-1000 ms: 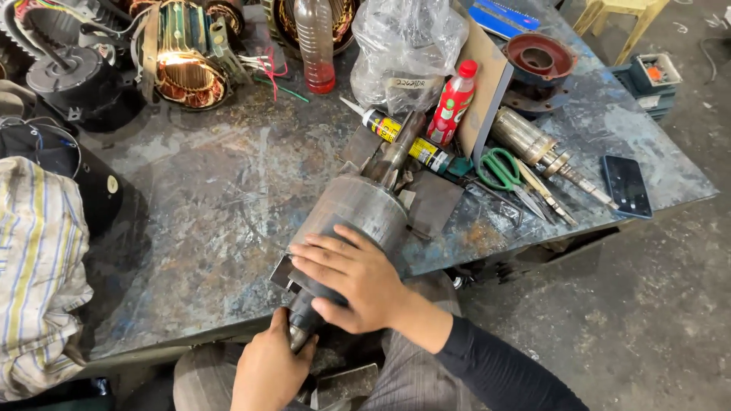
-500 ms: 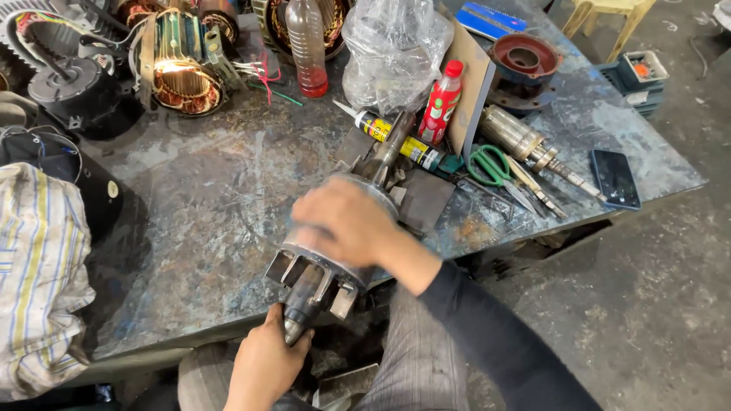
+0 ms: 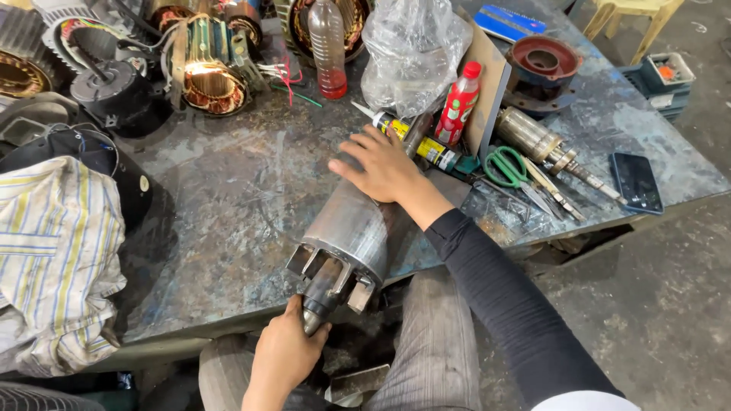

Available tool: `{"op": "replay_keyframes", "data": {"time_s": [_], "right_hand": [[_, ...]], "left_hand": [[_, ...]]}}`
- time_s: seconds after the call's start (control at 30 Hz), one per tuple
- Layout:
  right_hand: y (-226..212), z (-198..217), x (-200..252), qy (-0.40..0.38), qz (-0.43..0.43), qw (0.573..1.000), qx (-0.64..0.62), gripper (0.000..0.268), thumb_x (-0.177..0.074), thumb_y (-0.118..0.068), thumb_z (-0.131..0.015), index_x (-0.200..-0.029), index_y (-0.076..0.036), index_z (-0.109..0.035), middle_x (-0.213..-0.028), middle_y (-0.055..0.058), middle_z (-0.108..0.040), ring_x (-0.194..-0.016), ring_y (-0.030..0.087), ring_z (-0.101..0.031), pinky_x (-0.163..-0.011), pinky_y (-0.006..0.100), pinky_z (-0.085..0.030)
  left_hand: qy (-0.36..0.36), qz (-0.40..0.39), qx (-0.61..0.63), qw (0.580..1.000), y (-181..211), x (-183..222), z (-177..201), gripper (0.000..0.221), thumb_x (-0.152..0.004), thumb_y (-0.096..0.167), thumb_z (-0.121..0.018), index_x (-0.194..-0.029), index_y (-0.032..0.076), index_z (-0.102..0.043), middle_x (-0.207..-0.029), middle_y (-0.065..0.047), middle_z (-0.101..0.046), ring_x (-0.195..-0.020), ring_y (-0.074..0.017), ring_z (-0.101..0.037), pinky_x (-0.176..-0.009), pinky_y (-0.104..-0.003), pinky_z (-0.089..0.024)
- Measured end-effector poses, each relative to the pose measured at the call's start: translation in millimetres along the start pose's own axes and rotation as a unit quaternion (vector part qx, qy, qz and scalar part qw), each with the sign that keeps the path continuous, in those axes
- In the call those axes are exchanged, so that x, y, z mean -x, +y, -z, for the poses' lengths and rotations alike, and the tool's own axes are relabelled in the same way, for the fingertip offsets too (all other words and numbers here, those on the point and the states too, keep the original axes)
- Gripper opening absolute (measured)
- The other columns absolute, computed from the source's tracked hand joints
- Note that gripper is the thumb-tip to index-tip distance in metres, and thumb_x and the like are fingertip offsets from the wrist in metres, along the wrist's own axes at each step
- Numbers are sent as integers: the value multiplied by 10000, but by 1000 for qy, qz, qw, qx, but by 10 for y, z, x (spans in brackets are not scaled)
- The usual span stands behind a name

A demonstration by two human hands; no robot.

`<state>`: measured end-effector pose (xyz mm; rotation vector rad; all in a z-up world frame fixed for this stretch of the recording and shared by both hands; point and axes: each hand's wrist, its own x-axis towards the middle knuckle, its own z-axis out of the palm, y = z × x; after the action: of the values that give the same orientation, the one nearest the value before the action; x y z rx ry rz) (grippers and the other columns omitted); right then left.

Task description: Sanding the shaft of an electric motor with sandpaper to smooth the surface.

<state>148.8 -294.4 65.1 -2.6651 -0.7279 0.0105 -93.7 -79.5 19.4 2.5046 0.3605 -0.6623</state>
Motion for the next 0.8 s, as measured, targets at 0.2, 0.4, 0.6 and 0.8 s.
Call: {"op": "replay_keyframes", "data": {"time_s": [0.2, 0.4, 0.6, 0.8], "right_hand": [[-1122, -86, 502, -46, 191, 978, 67, 964, -918, -807, -43, -1635, -262, -385, -1749, 92, -260, -1635, 345, -104, -1278, 661, 12], [-276, 138, 28, -23, 29, 998, 48, 928, -936, -790, -89, -1627, -251, -395, -1747, 135, -224, -1611, 410, -63, -1257, 707, -16], [-919, -54, 367, 16, 158, 982, 107, 936, -950, -801, -117, -1614, -208, -407, -1730, 200, -238, -1601, 471, -121, -1231, 745, -29], [-713, 51, 284, -34, 104, 992, 63, 922, -931, -783, -20, -1672, -290, -260, -1778, 100, -83, -1625, 371, 32, -1240, 714, 83]], "left_hand": [[-3, 5, -21, 1000, -42, -81, -48, 488, -927, 446, -711, -1257, 164, -488, -993, -119, -805, -912, -426, -748, -730, -476, -572], [-20, 14, -18, 1000, 20, -45, 16, 633, -948, 443, -730, -1439, 157, -450, -1017, -83, -803, -845, -339, -767, -671, -437, -598], [-35, 24, -38, 998, 43, -59, 14, 600, -972, 441, -693, -1417, 145, -421, -1042, -108, -780, -882, -357, -759, -686, -442, -599], [-18, 7, -34, 999, -76, -128, -70, 648, -949, 486, -710, -1432, 161, -426, -1008, -116, -788, -888, -381, -749, -716, -464, -586]]}}
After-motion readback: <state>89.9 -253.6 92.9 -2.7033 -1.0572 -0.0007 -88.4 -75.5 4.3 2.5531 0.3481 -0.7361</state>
